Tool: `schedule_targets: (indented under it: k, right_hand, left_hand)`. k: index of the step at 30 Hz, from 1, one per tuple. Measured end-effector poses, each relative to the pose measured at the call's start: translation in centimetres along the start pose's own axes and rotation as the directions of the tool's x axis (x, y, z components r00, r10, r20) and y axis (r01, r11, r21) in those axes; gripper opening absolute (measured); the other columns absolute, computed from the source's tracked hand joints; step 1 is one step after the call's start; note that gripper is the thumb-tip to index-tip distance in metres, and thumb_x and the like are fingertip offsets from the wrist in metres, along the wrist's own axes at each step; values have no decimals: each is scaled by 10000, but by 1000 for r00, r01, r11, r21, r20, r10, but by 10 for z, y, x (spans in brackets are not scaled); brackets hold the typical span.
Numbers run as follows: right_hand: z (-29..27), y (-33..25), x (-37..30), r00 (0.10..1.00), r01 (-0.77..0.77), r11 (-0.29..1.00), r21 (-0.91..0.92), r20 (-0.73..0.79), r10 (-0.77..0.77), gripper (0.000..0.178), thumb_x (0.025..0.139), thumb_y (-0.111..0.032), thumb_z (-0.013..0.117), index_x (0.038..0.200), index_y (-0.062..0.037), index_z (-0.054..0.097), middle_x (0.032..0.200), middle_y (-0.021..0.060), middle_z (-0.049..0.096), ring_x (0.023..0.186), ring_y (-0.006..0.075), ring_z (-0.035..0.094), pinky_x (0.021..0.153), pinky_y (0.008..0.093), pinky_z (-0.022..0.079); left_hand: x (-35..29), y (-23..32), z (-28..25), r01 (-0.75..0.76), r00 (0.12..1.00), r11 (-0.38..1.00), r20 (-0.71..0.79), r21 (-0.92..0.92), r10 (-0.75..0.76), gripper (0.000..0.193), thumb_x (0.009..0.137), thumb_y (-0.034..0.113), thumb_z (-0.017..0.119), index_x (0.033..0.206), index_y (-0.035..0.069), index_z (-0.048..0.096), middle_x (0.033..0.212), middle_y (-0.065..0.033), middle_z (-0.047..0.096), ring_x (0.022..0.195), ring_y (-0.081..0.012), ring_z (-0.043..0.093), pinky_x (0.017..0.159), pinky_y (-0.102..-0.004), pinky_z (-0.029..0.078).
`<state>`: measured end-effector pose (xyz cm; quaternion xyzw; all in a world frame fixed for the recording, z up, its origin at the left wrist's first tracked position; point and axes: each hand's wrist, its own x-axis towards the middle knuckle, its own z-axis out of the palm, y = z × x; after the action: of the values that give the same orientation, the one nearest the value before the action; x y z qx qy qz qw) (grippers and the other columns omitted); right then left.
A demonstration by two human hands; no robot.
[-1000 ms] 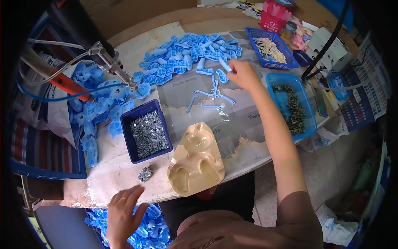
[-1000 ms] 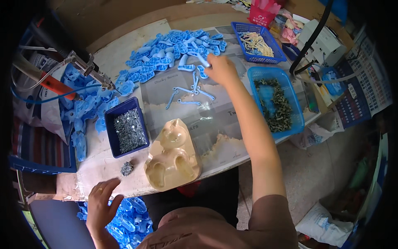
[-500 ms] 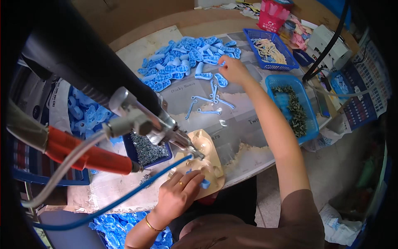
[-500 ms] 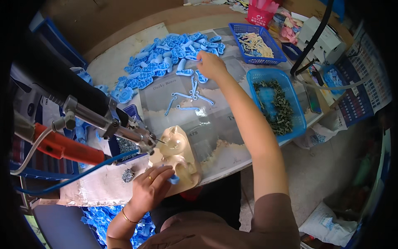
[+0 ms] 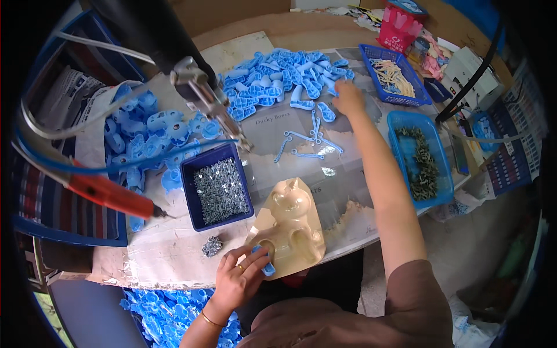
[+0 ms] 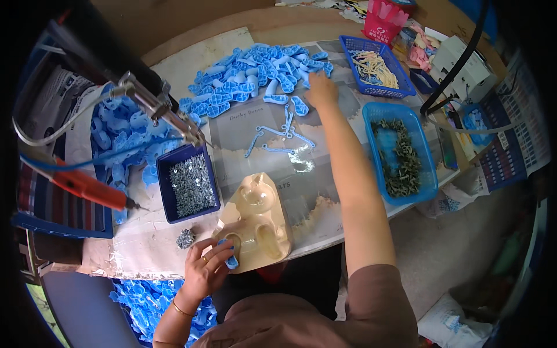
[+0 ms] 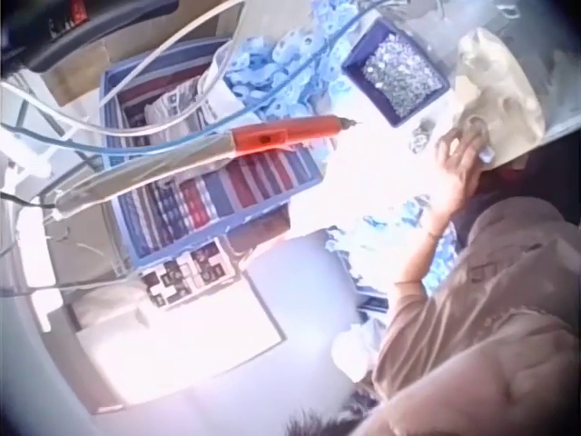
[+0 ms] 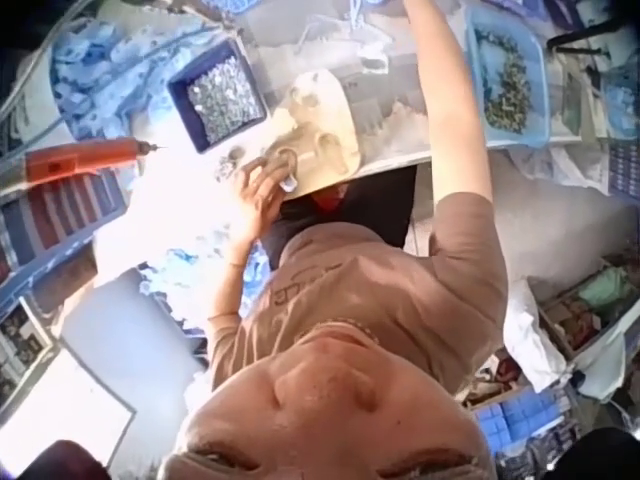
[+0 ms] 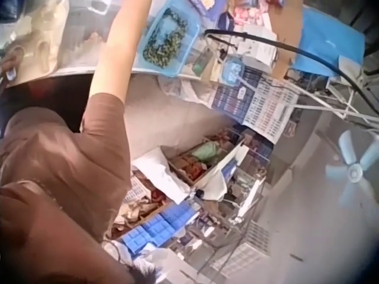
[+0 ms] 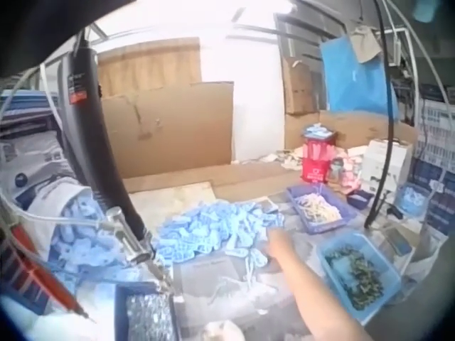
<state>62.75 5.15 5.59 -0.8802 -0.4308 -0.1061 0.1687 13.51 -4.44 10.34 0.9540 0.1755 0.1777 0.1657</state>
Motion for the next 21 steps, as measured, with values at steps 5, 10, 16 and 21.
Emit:
schedule_targets:
  k: [5,10,16,21]
  right_hand:
    - [-68,-5,-33,990,-42,865,500,137,-31,237,825,-213,741,994,-56,686,980,86,665,911,196,649,758,341,530]
    - [-137,-79,-134,737,-138,360,923,338,-585,156,918,-157,687,987,-20,662,906,-3,661,837,95,606,744,259,499]
    - [-132,-106,-203,314,305,561,770,475,-822,139,856,-137,708,966,-54,694,880,74,683,810,209,655,702,361,510]
    - [-126,-102,-216,394,489,440,754,259,-882,171,845,-131,717,993,-45,700,886,77,674,849,202,659,705,365,520]
  left_hand:
    - [5,0,-2,-7,999,996,43,-87,11,345,761,173,776,1080,78,683,1255,-83,668,1190,-307,596,1008,-443,450]
    - [2,-9,10,-26,1000,997,14,-67,27,336,810,146,737,1128,62,669,1257,-104,662,1177,-292,615,1028,-450,455]
    - [-1,-5,3,-98,995,994,-36,-49,97,317,826,79,695,1142,71,674,1237,-99,662,1177,-282,610,1042,-450,455]
    - [-13,-59,-10,101,954,991,-290,84,-73,254,799,34,702,1050,65,673,1128,-103,682,1095,-289,627,984,-457,457]
